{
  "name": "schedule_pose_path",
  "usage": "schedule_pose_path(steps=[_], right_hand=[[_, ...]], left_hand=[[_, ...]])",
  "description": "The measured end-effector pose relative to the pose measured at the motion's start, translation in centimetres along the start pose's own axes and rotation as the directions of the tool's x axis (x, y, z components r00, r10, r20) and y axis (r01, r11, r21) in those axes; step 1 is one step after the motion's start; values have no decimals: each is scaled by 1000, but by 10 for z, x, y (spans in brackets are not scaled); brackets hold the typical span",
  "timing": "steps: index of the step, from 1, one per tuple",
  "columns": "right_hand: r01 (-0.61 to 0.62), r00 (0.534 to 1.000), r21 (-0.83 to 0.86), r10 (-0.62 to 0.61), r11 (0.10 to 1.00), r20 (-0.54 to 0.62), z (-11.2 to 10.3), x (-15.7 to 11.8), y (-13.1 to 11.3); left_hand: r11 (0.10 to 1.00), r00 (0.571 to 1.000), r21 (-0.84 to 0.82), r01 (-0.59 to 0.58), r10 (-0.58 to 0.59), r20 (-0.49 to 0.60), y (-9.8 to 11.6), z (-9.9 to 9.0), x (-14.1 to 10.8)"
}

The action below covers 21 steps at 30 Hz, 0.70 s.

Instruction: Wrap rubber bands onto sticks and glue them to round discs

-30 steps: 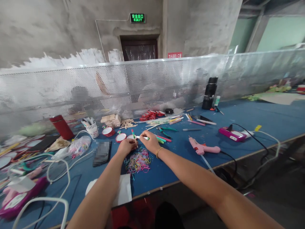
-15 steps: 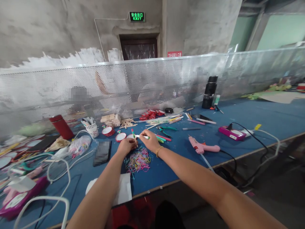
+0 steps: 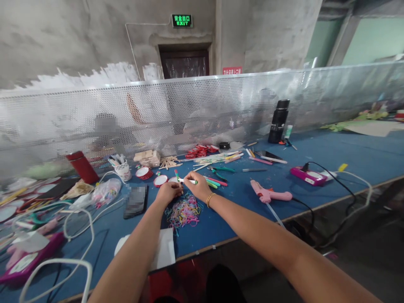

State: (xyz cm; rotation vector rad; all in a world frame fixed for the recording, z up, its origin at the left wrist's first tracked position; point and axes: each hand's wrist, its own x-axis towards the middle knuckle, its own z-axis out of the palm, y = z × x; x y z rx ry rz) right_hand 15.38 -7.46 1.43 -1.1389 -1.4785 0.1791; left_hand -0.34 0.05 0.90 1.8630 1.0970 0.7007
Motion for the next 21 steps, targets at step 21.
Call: schedule_pose_path(steps=[21], right_hand=[[6, 1000, 2, -6, 1000, -9, 0, 1, 1]], left_hand=[[999, 999, -39, 31, -32, -10, 0, 1, 1]])
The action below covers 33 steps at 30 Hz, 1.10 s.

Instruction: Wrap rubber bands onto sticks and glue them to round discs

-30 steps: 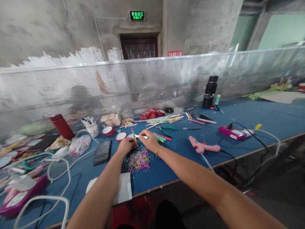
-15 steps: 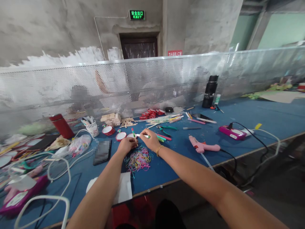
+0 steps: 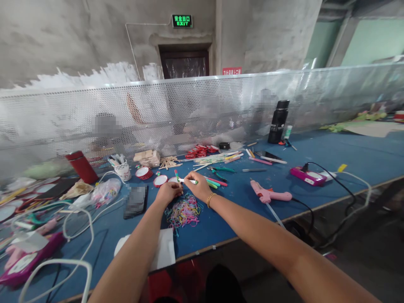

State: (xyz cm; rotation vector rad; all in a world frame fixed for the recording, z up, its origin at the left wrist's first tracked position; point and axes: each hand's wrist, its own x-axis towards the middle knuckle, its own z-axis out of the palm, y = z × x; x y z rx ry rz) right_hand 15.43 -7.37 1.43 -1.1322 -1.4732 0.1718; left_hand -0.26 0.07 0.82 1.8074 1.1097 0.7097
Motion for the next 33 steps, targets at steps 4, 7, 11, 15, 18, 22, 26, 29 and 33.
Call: schedule_pose_path(steps=[4, 7, 11, 15, 18, 22, 26, 29, 33], right_hand=[[-18, 1000, -14, 18, 1000, -3, 0, 0, 0], [-16, 1000, -9, 16, 1000, 0, -1, 0, -1], [6, 1000, -9, -6, 1000, 11, -1, 0, 0], [-14, 1000, -27, 14, 1000, -9, 0, 1, 0], [-6, 1000, -23, 6, 1000, -12, 0, 0, -1], [8, 1000, -21, -8, 1000, -3, 2, -1, -1], [6, 1000, -23, -6, 1000, -4, 3, 0, 0], [2, 1000, -25, -2, 1000, -4, 3, 0, 0], [-1, 1000, -28, 1, 1000, 3, 3, 1, -1]], left_hand=[[1000, 1000, 4, -1, 1, -3, 0, 0, 1], [1000, 1000, 26, -12, 12, -1, 0, -1, 1], [999, 1000, 40, -22, 21, 6, -2, -2, 1], [999, 1000, 41, -23, 23, -3, -2, -1, 1], [999, 1000, 45, -29, 29, -2, 0, -1, 0], [999, 1000, 32, -22, 22, 9, 2, -1, -1], [999, 1000, 32, -15, 15, -5, 4, 0, -2], [1000, 1000, 17, -13, 13, -6, 5, 0, -4], [1000, 1000, 21, -14, 14, -12, 5, 0, -5]])
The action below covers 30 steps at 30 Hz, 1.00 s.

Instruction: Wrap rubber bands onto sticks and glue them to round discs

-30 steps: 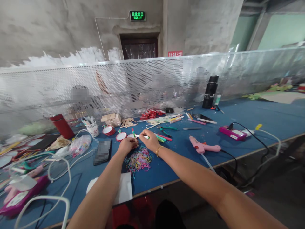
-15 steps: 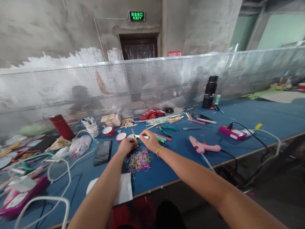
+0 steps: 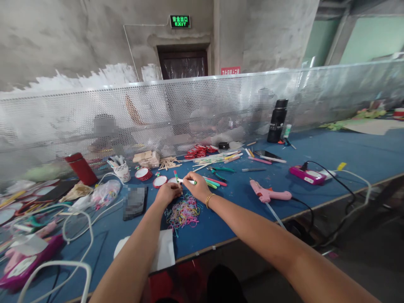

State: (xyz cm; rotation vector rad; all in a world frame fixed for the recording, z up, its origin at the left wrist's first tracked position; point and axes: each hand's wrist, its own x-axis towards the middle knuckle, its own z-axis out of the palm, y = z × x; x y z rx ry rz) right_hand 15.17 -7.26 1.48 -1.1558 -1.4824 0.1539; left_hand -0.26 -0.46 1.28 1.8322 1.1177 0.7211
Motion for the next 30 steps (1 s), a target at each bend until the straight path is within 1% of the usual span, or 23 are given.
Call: schedule_pose_path(steps=[4, 11, 17, 23, 30], right_hand=[[0, 1000, -14, 0, 1000, -6, -1, 0, 0], [-25, 999, -15, 25, 1000, -30, -4, 1, 2], [-2, 1000, -7, 2, 1000, -15, -2, 0, -1], [-21, 1000, -8, 21, 1000, -12, -3, 0, 1], [-22, 1000, -15, 22, 1000, 9, -2, -1, 0]], left_hand=[[1000, 1000, 19, -8, 8, 8, -1, 0, 1], [1000, 1000, -16, -2, 2, 1, -5, -1, 4], [1000, 1000, 2, -5, 5, 11, -5, -1, 4], [1000, 1000, 0, 7, -7, -1, -1, -1, 1], [1000, 1000, 6, 9, -9, 3, -4, 0, 4]])
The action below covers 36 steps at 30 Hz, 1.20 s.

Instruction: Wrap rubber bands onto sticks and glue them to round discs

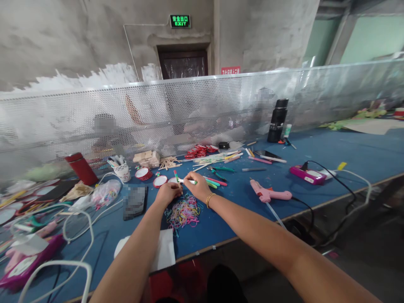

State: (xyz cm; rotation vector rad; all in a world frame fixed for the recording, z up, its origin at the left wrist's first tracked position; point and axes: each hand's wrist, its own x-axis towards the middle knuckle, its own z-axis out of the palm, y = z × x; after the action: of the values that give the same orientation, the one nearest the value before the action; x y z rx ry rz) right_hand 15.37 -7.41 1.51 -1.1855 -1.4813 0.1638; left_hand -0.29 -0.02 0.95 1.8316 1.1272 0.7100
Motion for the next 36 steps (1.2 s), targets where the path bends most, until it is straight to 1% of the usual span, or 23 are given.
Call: schedule_pose_path(steps=[9, 17, 23, 29, 34, 36], right_hand=[[15, 1000, -12, -15, 1000, -12, 0, 0, 1], [8, 1000, -8, -8, 1000, 2, 0, 1, 2], [-19, 1000, -4, 18, 1000, -25, -1, 0, 1], [0, 1000, 4, 0, 1000, 9, 1, -1, 2], [-31, 999, -14, 30, 999, -11, -2, 0, 1], [-27, 1000, -7, 27, 1000, -1, -2, 0, 1]], left_hand=[[1000, 1000, -18, -13, 13, 2, -3, 0, 1], [999, 1000, 31, -11, 12, -7, -1, 0, 1], [999, 1000, 34, 9, -9, -2, -1, 0, 1], [998, 999, 39, -43, 43, 12, -2, -1, 1], [999, 1000, 34, -10, 11, -5, 0, 0, 1], [999, 1000, 38, -3, 2, 1, 1, 0, 0]])
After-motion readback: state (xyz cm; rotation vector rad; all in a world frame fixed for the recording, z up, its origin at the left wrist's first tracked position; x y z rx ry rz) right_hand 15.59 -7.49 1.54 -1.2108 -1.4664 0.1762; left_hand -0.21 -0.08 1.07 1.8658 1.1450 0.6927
